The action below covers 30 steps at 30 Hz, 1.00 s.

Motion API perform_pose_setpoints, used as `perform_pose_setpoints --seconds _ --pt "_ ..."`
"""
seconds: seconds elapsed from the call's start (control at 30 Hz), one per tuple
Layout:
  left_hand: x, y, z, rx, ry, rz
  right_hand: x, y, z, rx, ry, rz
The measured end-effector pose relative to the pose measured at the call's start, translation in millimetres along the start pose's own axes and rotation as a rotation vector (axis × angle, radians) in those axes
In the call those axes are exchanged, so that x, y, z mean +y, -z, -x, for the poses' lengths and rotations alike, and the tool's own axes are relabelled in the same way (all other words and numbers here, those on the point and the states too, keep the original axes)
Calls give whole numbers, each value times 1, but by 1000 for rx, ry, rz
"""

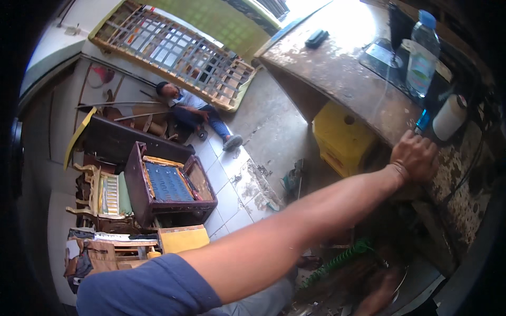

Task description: The person removes screws from a metal plate on an electric planer using a T-handle wrench, sets a small component aside, and then searches through a drawer containing various hand tools.

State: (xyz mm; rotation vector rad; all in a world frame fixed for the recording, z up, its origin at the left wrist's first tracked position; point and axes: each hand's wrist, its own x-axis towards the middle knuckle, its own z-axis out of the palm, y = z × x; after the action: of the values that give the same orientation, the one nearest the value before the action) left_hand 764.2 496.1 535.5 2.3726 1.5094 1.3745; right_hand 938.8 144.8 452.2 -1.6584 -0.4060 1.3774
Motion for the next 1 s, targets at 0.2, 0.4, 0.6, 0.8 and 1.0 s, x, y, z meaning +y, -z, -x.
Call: perform_pose_setpoints --seconds 0.2,0.4,0.6,0.8,1.0 --pt "-25 38 -4 -217 145 154 113 -111 151 -900 125 998" --pt "-7 128 111 -440 261 501 198 -114 272 -669 -70 977" --pt "-27 444 603 -1586 402 -321 365 -33 334 -557 -357 906" --pt "-50 468 493 -1551 1129 299 446 4 392 -397 -632 845" --pt "-137 481 504 -1279 1007 167 476 -49 398 -231 -368 953"
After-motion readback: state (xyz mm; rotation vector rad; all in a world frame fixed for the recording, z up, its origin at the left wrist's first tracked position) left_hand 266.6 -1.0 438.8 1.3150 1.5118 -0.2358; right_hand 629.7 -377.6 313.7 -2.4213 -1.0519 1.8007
